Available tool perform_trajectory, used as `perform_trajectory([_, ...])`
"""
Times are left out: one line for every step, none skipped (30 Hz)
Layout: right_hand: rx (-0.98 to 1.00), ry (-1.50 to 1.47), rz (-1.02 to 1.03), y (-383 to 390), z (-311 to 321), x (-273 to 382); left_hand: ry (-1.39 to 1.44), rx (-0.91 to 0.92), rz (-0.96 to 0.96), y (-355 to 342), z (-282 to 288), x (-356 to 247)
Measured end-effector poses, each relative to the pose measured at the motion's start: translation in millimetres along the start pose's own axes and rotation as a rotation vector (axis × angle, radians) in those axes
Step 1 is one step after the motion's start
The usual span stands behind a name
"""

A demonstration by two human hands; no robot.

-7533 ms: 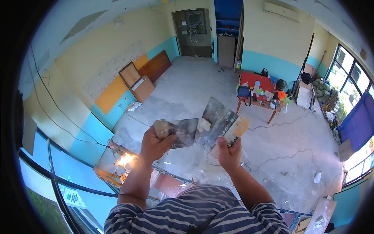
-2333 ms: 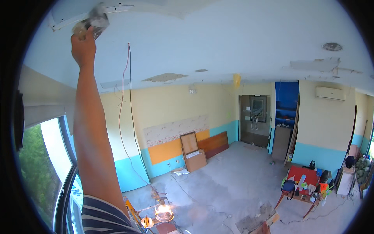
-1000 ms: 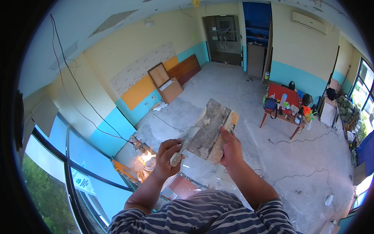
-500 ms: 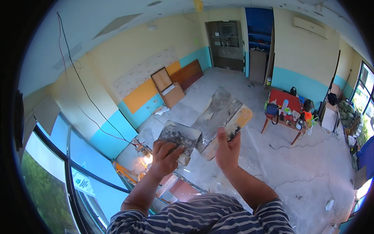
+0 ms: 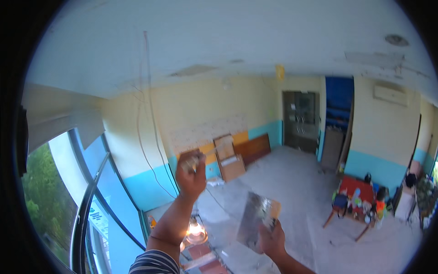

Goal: The person applies plaster to the ceiling using putty knives, then sets the tools onto a wooden board. Afterward, the person unrolls and applies tape to the ceiling using a utility knife and a roll of tape.

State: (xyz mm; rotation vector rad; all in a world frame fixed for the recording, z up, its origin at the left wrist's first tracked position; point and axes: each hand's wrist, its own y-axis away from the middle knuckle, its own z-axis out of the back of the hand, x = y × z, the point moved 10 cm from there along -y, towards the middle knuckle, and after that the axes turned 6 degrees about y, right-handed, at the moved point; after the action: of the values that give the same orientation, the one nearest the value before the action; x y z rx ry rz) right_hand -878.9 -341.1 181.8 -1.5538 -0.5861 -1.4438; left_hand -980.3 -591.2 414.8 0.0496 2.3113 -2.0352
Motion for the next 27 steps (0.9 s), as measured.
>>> perform_trajectory([-0.040, 0.010, 0.023, -0.3, 10.3, -7.8, 0.036, -0.128, 0.155, -40.4, 8.4, 7.3])
perform_trajectory([-0.068, 0.019, 0.040, -0.9, 17.2, -18.1, 0.086, -0.224, 0.128, -81.5, 23.5, 14.6])
perform_trajectory([-0.036, 0.018, 0.079, -0.2, 14.0, -24.5, 0.257, -0.294, 0.107, -125.2, 44.6, 18.0])
perform_trajectory([-0.064, -0.002, 0.046, 0.5, 18.1, -39.8, 0.353, -0.335, 0.024, -171.5, 55.2, 9.0])
perform_trajectory([-0.105, -0.022, 0.004, 0.6, 26.1, -57.0, 0.486, -0.364, 0.055, -210.4, 55.8, 2.8])
perform_trajectory([-0.101, -0.017, 0.020, 1.2, 31.8, -70.5, 0.677, -0.317, -0.002, -250.7, 56.9, 1.6])
perform_trajectory([-0.099, 0.028, 0.028, 1.3, 36.9, -85.2, 0.718, -0.364, 0.023, -282.4, 61.9, 10.0])
perform_trajectory([-0.103, 0.076, 0.031, 0.7, 40.5, -96.8, 0.764, -0.409, 0.055, -309.0, 62.8, 21.0])
perform_trajectory([-0.174, 0.183, 0.110, 2.1, 47.0, -92.3, 0.771, -0.394, 0.012, -334.9, 63.8, 21.7])
perform_trajectory([-0.179, 0.187, 0.111, 2.3, 51.6, -99.8, 0.782, -0.377, -0.029, -355.7, 62.9, 21.9])
perform_trajectory([-0.177, 0.093, 0.014, 2.4, 58.4, -118.2, 0.791, -0.377, -0.028, -369.6, 61.4, 23.1])
perform_trajectory([-0.177, -0.003, -0.083, 2.3, 63.2, -134.5, 0.842, -0.370, 0.008, -382.1, 57.3, 27.3])
perform_trajectory([-0.191, -0.003, -0.086, 3.4, 67.1, -134.1, 0.896, -0.359, 0.047, -391.8, 50.3, 31.9])
perform_trajectory([-0.237, 0.007, -0.060, 5.6, 73.8, -130.1, 0.910, -0.354, 0.053, -399.2, 44.8, 33.7])
perform_trajectory([-0.271, 0.017, -0.032, 7.1, 78.7, -126.3, 0.885, -0.338, 0.030, -407.5, 47.0, 32.7])
perform_trajectory([-0.274, 0.016, -0.033, 8.3, 83.7, -133.1, 0.860, -0.321, 0.006, -415.5, 49.4, 31.1])
perform_trajectory([-0.260, -0.022, -0.090, 10.6, 89.0, -150.5, 0.821, -0.300, -0.028, -423.7, 55.9, 27.3])
perform_trajectory([-0.260, -0.064, -0.149, 12.9, 91.9, -164.5, 0.835, -0.290, -0.025, -429.1, 53.2, 27.8])
perform_trajectory([-0.301, -0.071, -0.152, 18.8, 98.8, -165.2, 0.823, -0.293, 0.025, -434.5, 38.0, 30.7])
perform_trajectory([-0.380, -0.034, -0.094, 22.5, 107.0, -155.8, 0.787, -0.302, 0.065, -439.5, 37.3, 32.5])
perform_trajectory([-0.456, 0.005, -0.036, 27.0, 114.4, -146.1, 0.735, -0.313, 0.102, -442.3, 39.2, 34.5])
perform_trajectory([-0.468, 0.001, -0.037, 30.9, 116.6, -142.8, 0.745, -0.307, 0.103, -446.8, 42.1, 35.4])
perform_trajectory([-0.476, -0.012, -0.066, 34.7, 118.3, -142.5, 0.651, -0.335, 0.138, -449.4, 50.2, 39.3])
perform_trajectory([-0.482, -0.022, -0.097, 38.6, 121.6, -144.6, 0.554, -0.364, 0.176, -450.2, 59.1, 45.1])
perform_trajectory([-0.484, -0.022, -0.099, 39.7, 124.9, -151.1, 0.561, -0.398, 0.131, -450.2, 70.4, 45.6])
perform_trajectory([-0.478, 0.002, -0.149, 42.7, 130.3, -166.9, 0.556, -0.398, 0.132, -450.7, 84.3, 52.8])
perform_trajectory([-0.465, 0.025, -0.197, 42.9, 132.5, -178.3, 0.363, -0.515, 0.105, -446.4, 115.5, 58.2])
